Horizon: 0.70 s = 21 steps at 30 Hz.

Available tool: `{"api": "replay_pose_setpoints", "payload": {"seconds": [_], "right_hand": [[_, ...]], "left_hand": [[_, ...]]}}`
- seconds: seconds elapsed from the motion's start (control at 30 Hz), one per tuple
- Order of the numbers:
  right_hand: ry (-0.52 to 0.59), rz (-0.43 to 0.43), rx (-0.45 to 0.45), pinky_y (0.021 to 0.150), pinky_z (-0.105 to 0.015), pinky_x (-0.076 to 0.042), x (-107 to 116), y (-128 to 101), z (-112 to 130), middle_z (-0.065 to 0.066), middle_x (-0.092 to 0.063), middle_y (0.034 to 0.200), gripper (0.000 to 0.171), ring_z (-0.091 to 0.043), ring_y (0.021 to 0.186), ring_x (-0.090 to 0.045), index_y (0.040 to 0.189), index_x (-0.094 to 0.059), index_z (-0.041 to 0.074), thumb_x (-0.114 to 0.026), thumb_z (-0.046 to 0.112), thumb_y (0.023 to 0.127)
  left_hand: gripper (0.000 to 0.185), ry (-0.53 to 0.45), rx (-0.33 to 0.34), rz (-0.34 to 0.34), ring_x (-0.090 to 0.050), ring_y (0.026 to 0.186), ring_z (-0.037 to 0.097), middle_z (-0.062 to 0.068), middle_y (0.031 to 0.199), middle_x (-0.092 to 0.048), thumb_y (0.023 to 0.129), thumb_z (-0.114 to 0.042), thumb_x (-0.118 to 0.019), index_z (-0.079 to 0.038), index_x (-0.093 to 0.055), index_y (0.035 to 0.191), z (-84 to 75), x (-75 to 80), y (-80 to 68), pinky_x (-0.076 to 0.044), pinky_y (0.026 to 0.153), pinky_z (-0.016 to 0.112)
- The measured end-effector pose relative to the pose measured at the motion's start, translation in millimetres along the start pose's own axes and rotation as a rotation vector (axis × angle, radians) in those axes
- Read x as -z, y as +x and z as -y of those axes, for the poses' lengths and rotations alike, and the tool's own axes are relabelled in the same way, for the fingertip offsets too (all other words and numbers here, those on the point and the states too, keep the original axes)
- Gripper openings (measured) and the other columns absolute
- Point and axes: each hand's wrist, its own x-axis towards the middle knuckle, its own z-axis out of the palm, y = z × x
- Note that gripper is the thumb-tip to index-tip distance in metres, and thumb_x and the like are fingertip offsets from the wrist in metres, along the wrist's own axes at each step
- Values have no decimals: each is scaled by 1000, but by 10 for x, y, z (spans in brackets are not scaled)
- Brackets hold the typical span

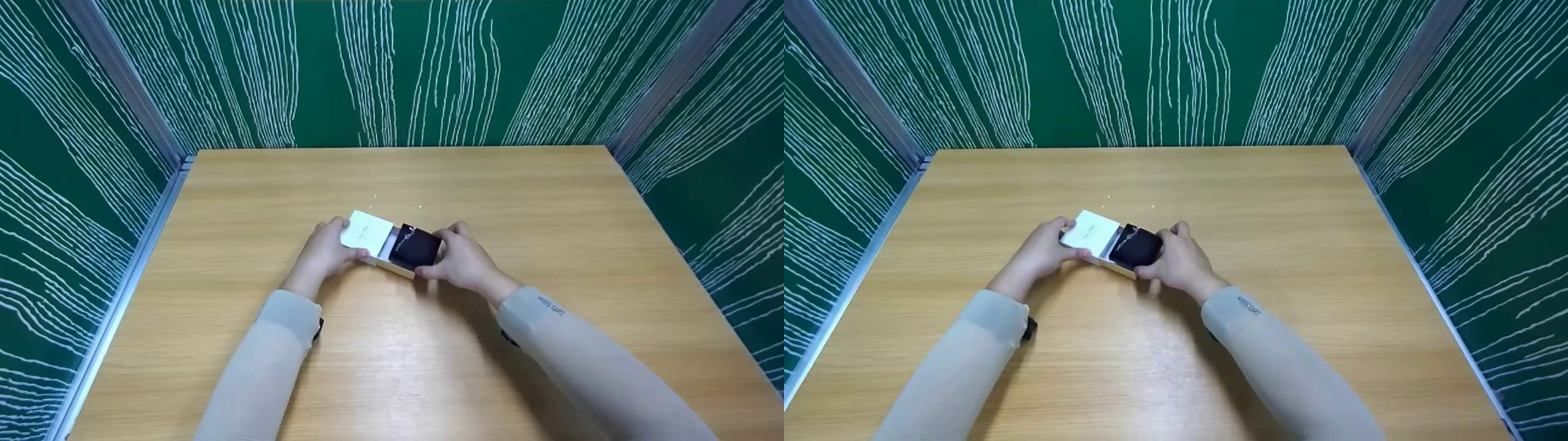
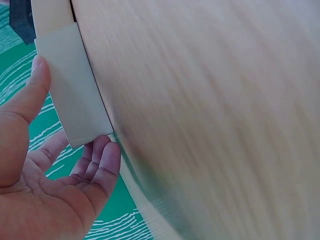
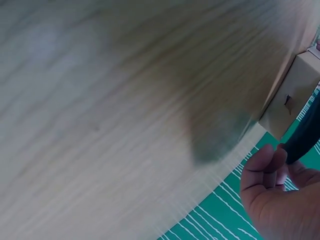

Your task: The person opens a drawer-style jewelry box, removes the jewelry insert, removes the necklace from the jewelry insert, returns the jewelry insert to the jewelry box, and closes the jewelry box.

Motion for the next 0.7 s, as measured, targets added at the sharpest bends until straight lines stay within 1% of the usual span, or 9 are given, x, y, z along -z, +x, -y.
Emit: {"api": "replay_pose_setpoints", "payload": {"seconds": [0.2,0.37,0.47,0.63,0.7], "right_hand": [[40,3,3,111,-51,-54,73,-25,16,-15,-48,146,98,-34,113,-61,161,-55,2,-99,40,83],[52,-8,11,120,-53,-51,185,-35,25,-17,-45,150,97,-37,122,-60,162,-54,-1,-98,37,84],[56,-19,10,120,-54,-51,260,-44,37,-17,-42,153,95,-39,125,-60,162,-54,-1,-97,38,86],[62,-26,16,114,-53,-53,353,-60,62,-18,-40,153,91,-40,123,-60,161,-56,0,-96,38,88],[56,-32,30,113,-52,-52,379,-63,66,-19,-41,151,92,-40,123,-59,161,-56,0,-97,37,87]], "left_hand": [[88,12,-11,-1,-54,146,34,21,168,-49,102,-34,-87,-12,-41,174,0,3,-20,-42,135,49],[90,69,-17,5,-49,158,39,23,173,-45,103,-38,-85,-12,-38,176,-48,11,-46,-36,139,53],[91,99,-20,6,-47,160,40,23,175,-43,104,-40,-84,-12,-37,177,-76,20,-59,-35,139,55],[90,130,-14,-4,-52,150,36,20,170,-47,102,-41,-86,-11,-41,175,-92,35,-66,-38,137,53],[90,141,-30,-17,-54,144,34,20,167,-51,101,-41,-88,-8,-45,173,-96,48,-66,-41,136,51]]}}
